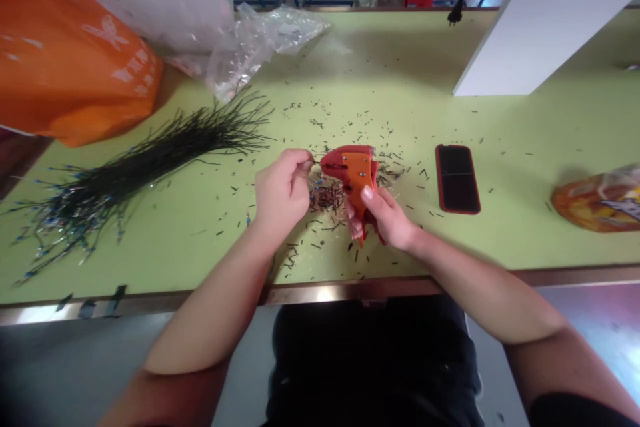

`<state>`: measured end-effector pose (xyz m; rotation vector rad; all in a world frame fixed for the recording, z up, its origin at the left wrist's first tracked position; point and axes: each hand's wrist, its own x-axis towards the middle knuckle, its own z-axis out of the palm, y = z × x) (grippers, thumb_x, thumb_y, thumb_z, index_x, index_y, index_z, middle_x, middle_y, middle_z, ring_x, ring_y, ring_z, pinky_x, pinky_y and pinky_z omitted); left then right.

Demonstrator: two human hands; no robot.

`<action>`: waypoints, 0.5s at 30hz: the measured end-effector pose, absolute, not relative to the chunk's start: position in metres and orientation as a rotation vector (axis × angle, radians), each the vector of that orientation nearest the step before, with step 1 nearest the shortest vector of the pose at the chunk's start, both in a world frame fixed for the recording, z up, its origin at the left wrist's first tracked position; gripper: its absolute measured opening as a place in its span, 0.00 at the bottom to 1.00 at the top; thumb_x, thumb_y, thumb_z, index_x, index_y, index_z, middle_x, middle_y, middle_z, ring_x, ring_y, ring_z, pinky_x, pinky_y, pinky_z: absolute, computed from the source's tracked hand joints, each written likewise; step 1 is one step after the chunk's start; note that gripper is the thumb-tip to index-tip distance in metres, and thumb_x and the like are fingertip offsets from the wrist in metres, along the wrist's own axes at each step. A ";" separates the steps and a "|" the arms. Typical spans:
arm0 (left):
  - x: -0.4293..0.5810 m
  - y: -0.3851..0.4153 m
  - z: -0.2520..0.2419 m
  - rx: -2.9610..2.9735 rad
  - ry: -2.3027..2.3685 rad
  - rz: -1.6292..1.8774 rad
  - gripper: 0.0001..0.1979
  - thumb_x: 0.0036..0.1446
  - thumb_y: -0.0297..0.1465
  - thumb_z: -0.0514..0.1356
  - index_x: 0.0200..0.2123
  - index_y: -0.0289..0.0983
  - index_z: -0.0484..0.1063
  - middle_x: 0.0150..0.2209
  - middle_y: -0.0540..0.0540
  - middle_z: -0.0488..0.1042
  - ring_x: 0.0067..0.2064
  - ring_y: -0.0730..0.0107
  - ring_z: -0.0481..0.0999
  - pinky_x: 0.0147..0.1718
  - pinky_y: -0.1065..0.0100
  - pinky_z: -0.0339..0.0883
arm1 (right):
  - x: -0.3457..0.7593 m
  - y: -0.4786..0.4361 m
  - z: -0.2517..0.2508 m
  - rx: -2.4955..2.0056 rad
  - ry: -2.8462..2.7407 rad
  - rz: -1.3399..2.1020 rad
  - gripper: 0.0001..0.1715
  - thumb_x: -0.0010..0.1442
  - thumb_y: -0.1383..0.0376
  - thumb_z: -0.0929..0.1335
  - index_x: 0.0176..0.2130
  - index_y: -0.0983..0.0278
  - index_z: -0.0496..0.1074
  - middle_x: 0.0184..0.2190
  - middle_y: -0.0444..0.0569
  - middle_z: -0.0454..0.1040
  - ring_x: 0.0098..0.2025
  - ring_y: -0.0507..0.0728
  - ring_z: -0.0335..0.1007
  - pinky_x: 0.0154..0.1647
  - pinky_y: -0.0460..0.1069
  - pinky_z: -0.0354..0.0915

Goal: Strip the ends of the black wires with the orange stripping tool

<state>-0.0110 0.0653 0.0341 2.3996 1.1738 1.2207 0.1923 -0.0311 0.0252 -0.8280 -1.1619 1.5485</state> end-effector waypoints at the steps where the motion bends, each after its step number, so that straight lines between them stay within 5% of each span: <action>1: -0.016 0.073 0.034 2.329 1.189 1.308 0.09 0.74 0.29 0.53 0.40 0.42 0.71 0.30 0.53 0.74 0.29 0.74 0.69 0.29 0.66 0.62 | 0.197 -0.032 0.030 -0.801 -1.150 1.510 0.38 0.64 0.30 0.67 0.29 0.59 0.67 0.18 0.38 0.62 0.18 0.52 0.61 0.21 0.50 0.67; 5: -0.032 0.104 0.033 1.927 1.387 1.771 0.16 0.82 0.39 0.46 0.40 0.40 0.63 0.31 0.56 0.66 0.30 0.83 0.65 0.30 0.73 0.62 | 0.217 -0.031 0.052 -0.896 -0.882 1.147 0.37 0.63 0.28 0.65 0.29 0.56 0.62 0.21 0.39 0.56 0.22 0.55 0.59 0.30 0.55 0.72; 10: -0.009 0.077 0.030 2.357 1.252 1.252 0.13 0.78 0.35 0.52 0.41 0.39 0.73 0.26 0.53 0.74 0.24 0.77 0.66 0.23 0.68 0.57 | 0.216 -0.023 0.044 -0.972 -0.899 1.272 0.38 0.58 0.26 0.67 0.32 0.57 0.67 0.24 0.44 0.64 0.29 0.59 0.68 0.33 0.58 0.75; 15: 0.011 0.040 0.036 2.549 1.118 1.208 0.12 0.74 0.29 0.55 0.45 0.38 0.79 0.35 0.46 0.85 0.33 0.71 0.81 0.31 0.68 0.66 | 0.199 -0.027 0.025 -0.939 -1.066 1.461 0.38 0.60 0.28 0.68 0.39 0.59 0.75 0.31 0.50 0.75 0.36 0.63 0.78 0.38 0.58 0.78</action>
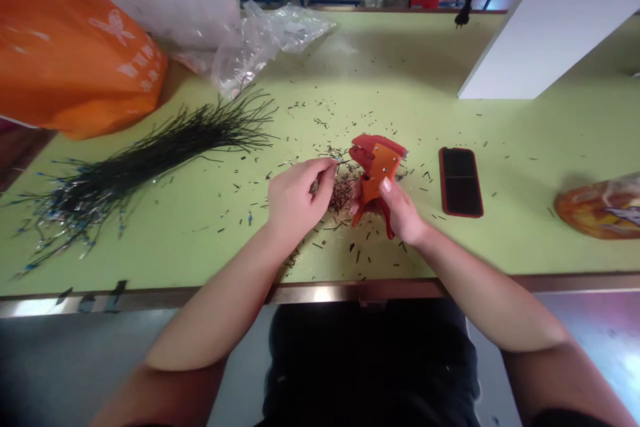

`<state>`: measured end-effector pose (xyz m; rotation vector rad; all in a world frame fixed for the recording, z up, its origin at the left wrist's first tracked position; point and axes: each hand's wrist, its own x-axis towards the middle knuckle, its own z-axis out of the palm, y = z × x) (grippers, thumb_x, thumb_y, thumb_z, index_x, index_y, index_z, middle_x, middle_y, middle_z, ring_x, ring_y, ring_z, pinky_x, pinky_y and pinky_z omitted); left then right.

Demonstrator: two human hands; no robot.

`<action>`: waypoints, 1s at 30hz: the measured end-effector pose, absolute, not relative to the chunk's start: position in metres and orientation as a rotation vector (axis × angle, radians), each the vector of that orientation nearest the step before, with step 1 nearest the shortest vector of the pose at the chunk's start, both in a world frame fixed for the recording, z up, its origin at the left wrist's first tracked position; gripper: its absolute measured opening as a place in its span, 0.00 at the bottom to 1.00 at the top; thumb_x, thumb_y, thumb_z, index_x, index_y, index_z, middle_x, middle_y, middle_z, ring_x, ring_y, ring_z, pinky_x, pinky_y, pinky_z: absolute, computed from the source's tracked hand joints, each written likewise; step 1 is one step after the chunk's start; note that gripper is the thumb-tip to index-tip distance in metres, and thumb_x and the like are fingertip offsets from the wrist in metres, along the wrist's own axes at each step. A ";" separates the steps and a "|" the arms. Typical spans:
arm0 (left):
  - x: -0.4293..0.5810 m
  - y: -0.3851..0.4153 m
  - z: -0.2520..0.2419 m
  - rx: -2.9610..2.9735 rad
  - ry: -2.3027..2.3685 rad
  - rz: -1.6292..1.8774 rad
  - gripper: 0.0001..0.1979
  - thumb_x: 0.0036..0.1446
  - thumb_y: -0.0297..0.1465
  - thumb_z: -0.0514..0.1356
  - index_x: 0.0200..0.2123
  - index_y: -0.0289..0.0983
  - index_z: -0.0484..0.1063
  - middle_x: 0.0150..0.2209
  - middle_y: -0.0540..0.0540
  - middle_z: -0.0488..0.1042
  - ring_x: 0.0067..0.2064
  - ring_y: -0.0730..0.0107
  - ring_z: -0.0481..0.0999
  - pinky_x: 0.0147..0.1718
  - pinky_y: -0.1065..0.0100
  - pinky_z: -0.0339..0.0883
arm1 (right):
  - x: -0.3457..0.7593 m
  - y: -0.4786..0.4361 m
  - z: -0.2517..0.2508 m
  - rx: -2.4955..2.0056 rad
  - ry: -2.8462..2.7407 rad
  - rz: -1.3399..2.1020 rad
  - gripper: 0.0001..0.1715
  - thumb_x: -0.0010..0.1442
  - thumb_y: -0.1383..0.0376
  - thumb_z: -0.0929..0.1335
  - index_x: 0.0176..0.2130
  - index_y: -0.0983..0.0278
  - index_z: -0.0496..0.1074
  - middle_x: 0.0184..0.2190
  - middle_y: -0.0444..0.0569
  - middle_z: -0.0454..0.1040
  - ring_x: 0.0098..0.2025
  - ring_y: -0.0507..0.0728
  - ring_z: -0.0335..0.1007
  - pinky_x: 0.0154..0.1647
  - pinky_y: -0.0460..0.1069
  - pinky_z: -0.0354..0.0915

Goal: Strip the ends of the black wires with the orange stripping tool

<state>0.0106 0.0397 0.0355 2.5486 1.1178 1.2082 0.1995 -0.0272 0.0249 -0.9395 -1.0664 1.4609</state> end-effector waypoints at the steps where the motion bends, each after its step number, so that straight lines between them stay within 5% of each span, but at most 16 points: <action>1: 0.011 0.037 0.036 2.567 1.100 1.229 0.12 0.74 0.29 0.55 0.44 0.38 0.79 0.35 0.46 0.85 0.33 0.70 0.81 0.31 0.68 0.66 | 0.197 -0.029 0.023 -0.937 -1.091 1.480 0.38 0.62 0.28 0.67 0.40 0.59 0.75 0.33 0.51 0.76 0.37 0.63 0.78 0.39 0.59 0.78; 11: 0.014 0.022 0.041 2.629 0.995 1.268 0.10 0.73 0.29 0.56 0.41 0.39 0.77 0.28 0.50 0.81 0.27 0.73 0.76 0.25 0.67 0.57 | 0.192 -0.029 0.000 -1.051 -1.030 1.372 0.39 0.62 0.28 0.66 0.43 0.58 0.77 0.34 0.52 0.78 0.37 0.64 0.79 0.38 0.58 0.79; 20: 0.015 0.021 0.042 2.652 0.935 1.267 0.10 0.73 0.27 0.55 0.38 0.40 0.73 0.26 0.52 0.80 0.26 0.74 0.75 0.25 0.68 0.57 | 0.189 -0.025 0.006 -1.080 -1.003 1.337 0.40 0.62 0.27 0.63 0.49 0.56 0.75 0.36 0.53 0.78 0.47 0.67 0.80 0.41 0.60 0.79; 30: 0.016 0.017 0.042 2.709 0.845 1.339 0.08 0.72 0.26 0.56 0.39 0.41 0.73 0.26 0.53 0.80 0.26 0.74 0.76 0.24 0.68 0.60 | 0.186 -0.027 0.007 -1.229 -0.892 1.190 0.37 0.62 0.28 0.65 0.41 0.57 0.72 0.28 0.47 0.71 0.30 0.61 0.72 0.29 0.56 0.73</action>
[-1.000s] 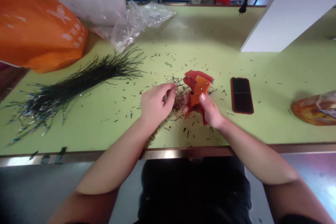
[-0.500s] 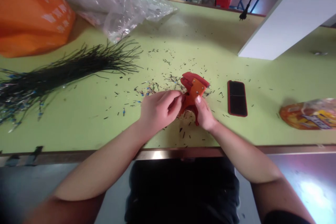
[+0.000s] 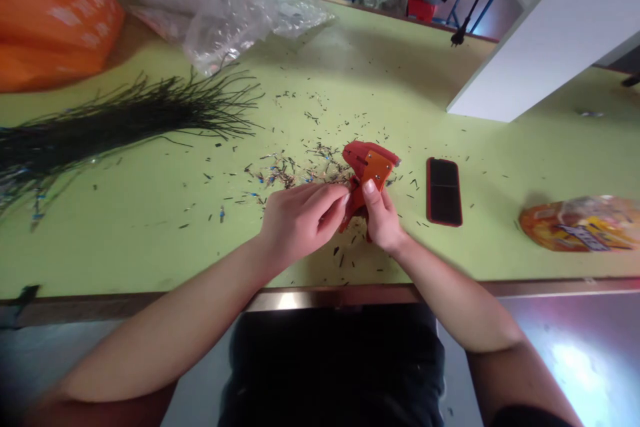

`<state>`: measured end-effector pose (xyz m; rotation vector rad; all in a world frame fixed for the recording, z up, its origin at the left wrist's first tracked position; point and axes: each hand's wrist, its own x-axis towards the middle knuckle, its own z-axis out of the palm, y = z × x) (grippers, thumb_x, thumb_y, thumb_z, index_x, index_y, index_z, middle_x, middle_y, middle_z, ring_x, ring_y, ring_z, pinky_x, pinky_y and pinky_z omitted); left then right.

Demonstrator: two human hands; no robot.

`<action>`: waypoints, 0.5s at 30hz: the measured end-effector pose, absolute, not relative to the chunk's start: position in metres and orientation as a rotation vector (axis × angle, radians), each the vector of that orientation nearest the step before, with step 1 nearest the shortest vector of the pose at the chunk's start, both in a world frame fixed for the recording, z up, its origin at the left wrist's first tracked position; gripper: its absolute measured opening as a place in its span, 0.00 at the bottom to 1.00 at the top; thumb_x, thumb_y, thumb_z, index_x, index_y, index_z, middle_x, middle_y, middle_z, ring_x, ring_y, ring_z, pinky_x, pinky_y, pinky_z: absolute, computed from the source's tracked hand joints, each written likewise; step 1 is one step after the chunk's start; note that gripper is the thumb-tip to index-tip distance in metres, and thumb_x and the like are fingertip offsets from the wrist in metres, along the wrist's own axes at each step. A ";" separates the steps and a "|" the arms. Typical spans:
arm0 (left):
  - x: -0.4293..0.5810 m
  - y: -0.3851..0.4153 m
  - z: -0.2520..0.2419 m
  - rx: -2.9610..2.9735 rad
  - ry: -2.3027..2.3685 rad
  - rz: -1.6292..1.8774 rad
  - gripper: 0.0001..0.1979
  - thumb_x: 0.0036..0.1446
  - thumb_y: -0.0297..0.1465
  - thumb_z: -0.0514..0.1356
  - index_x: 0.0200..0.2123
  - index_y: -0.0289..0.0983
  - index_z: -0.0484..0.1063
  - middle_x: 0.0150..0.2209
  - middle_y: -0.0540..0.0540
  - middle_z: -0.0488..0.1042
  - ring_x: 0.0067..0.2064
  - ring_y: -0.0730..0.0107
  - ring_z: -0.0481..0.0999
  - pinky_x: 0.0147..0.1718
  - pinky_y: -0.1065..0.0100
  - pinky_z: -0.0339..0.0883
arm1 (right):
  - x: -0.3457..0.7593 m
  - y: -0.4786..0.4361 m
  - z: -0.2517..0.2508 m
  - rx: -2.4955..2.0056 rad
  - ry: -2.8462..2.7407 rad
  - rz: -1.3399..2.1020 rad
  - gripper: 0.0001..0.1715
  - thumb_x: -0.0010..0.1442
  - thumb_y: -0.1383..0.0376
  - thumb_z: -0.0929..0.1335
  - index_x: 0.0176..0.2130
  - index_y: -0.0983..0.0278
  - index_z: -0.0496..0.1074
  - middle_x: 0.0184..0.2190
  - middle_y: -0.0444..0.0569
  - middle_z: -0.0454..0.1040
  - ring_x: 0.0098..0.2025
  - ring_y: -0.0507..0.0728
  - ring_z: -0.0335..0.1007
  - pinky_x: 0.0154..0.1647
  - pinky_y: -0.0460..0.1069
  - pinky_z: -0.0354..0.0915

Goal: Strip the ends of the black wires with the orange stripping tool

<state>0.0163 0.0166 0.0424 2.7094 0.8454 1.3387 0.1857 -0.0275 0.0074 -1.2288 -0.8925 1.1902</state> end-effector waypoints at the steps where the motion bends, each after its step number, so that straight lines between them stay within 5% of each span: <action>1: 0.016 0.016 0.042 2.711 0.846 1.332 0.08 0.72 0.26 0.56 0.39 0.41 0.73 0.26 0.53 0.80 0.26 0.74 0.76 0.24 0.68 0.60 | 0.186 -0.028 0.007 -1.248 -0.894 1.176 0.36 0.62 0.28 0.66 0.39 0.57 0.71 0.27 0.47 0.70 0.29 0.60 0.71 0.28 0.56 0.72; 10: 0.019 0.017 0.041 2.631 0.846 1.391 0.08 0.72 0.25 0.57 0.39 0.40 0.73 0.25 0.53 0.79 0.24 0.73 0.74 0.24 0.68 0.59 | 0.181 -0.024 0.013 -1.179 -1.022 1.237 0.41 0.63 0.26 0.63 0.24 0.56 0.61 0.16 0.41 0.58 0.19 0.55 0.59 0.20 0.53 0.61; 15: 0.012 0.025 0.049 2.568 0.834 1.398 0.07 0.73 0.25 0.57 0.40 0.39 0.73 0.26 0.53 0.79 0.24 0.76 0.73 0.24 0.70 0.61 | 0.189 -0.022 0.030 -1.027 -0.899 1.372 0.38 0.65 0.29 0.65 0.26 0.57 0.67 0.20 0.43 0.61 0.22 0.56 0.62 0.22 0.53 0.65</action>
